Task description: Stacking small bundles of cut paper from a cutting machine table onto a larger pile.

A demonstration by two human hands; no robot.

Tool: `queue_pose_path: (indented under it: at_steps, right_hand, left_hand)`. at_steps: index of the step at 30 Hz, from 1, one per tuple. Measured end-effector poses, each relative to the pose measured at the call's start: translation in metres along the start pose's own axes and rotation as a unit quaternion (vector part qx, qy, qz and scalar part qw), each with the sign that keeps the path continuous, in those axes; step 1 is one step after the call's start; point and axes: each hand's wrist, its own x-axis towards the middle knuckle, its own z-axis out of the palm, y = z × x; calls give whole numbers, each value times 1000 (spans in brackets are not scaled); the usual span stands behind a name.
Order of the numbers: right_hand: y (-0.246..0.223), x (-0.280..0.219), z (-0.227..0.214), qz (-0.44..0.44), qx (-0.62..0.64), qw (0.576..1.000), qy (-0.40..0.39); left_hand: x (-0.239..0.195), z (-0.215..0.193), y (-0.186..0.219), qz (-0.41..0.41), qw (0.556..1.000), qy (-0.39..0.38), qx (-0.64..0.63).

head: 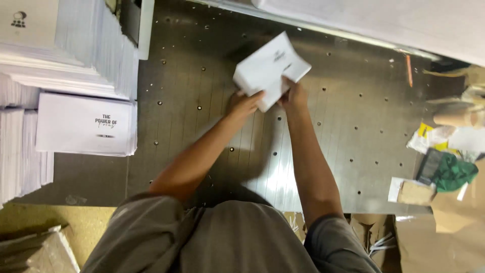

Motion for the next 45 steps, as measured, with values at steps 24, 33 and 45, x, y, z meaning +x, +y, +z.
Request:
queue_pose_path:
  at_steps: [24, 33, 45]
  right_hand:
    - [95, -249, -66, -408, -155, 852, -288]
    - [53, -281, -67, -469, -243, 798, -289]
    - [42, -285, -16, -563, -727, 363, -153]
  left_hand:
    - [-113, -118, -44, 339, 878, -203, 269]
    - [-108, -124, -51, 387, 861, -215, 249]
    - [-63, -141, -87, 409, 840, -175, 310]
